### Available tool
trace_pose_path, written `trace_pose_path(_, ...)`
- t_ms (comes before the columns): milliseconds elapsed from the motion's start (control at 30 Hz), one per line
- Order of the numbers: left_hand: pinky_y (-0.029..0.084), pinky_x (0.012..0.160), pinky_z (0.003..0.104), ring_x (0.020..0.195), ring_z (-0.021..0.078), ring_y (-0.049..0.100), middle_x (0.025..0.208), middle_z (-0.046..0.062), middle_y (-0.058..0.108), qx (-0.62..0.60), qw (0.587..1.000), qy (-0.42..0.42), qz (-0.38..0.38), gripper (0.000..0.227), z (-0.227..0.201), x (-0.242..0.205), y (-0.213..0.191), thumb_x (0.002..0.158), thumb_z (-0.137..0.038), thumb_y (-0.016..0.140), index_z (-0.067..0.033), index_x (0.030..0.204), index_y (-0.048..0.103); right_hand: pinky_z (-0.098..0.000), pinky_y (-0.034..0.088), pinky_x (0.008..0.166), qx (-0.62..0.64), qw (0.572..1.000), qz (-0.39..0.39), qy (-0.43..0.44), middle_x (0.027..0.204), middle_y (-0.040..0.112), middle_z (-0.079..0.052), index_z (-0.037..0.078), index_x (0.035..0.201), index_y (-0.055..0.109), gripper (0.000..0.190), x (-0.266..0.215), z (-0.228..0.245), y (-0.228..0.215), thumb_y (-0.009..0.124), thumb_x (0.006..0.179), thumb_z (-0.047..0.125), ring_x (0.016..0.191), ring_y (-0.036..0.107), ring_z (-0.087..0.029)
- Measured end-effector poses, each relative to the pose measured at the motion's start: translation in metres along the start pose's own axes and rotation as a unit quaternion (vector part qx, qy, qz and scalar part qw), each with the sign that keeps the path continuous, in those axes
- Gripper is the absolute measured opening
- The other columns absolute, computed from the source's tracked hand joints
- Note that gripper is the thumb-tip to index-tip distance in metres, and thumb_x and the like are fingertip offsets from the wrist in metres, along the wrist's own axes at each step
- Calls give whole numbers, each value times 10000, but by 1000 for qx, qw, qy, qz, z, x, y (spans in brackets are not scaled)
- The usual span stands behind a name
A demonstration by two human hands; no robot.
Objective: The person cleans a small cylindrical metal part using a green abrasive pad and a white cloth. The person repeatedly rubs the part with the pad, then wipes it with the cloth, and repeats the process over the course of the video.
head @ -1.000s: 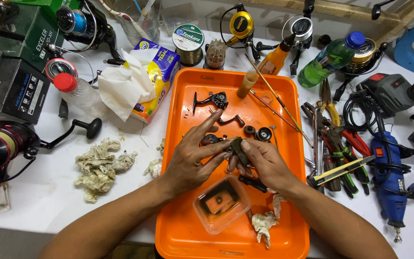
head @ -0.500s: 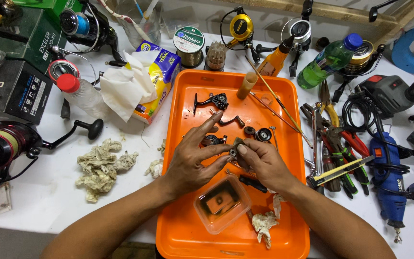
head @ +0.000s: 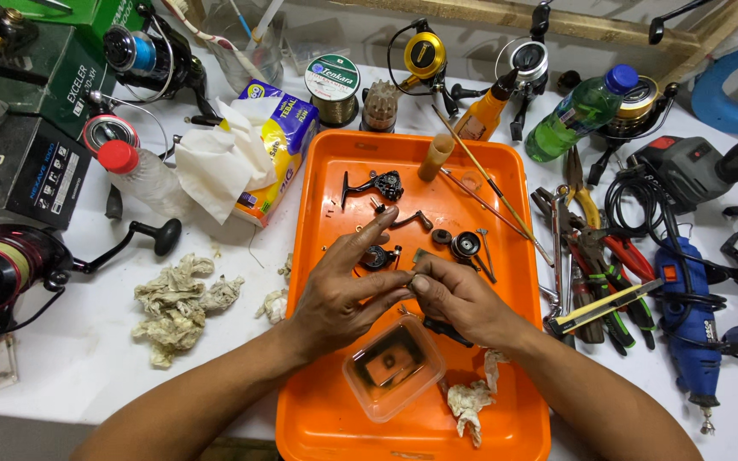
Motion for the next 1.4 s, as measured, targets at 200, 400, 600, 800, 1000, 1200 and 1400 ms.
trace_pose_path(200,552,864,416,1134,388,638,1465,201,487,27,999,22,19,94,-3,2,1,886,-165,731,-154,964,782,-198,361,449,-54,998,-27,0,525,426,0,-56,880,625,163,6,20,2,575,972,69,491,415,-58)
trace_pose_path(400,536,903,499,1117,461,624,1483,291,423,23,997,5,67,173,2,0,4,852,-141,715,-113,1010,781,-235,412,444,-81,995,-57,11,478,525,-72,-55,861,631,157,6,16,-2,580,956,59,451,479,-108)
trace_pose_path(600,527,924,537,1141,474,612,1499,285,406,1,996,1,84,303,2,0,5,866,-171,689,-93,1158,714,-245,430,435,-104,991,-88,11,464,588,-119,-49,860,643,153,5,14,-7,606,946,72,440,504,-117)
trace_pose_path(800,510,964,536,1191,481,585,1524,291,361,9,995,29,95,355,-2,5,3,868,-199,651,-121,1212,692,-235,385,409,-58,994,-93,-1,463,570,-140,-42,870,622,133,1,-6,-18,586,954,55,419,497,-139)
trace_pose_path(1000,506,960,547,1176,487,588,1523,312,346,6,996,24,83,433,6,-1,4,872,-195,648,-86,1291,631,-228,384,412,-48,995,-89,-5,504,625,-159,-52,914,621,129,8,14,-4,552,962,45,443,559,-133)
trace_pose_path(1200,485,1000,553,1198,510,572,1533,334,319,4,994,26,105,468,0,-1,4,878,-237,632,-78,1317,600,-248,439,392,-81,989,-123,1,471,635,-146,-37,846,649,147,4,3,-14,599,931,72,414,552,-131)
trace_pose_path(1400,478,1007,560,1218,524,559,1541,362,277,-5,991,25,128,442,-3,6,4,880,-229,629,-35,1277,617,-224,412,348,-154,977,-144,-21,397,617,-91,6,744,672,202,7,23,-6,636,914,109,353,505,-107)
Point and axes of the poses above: each hand's wrist, its own x-axis towards the middle knuckle, its own y-axis out of the palm, z = x × y, the point moved 3 cm from there along x, towards the middle knuckle
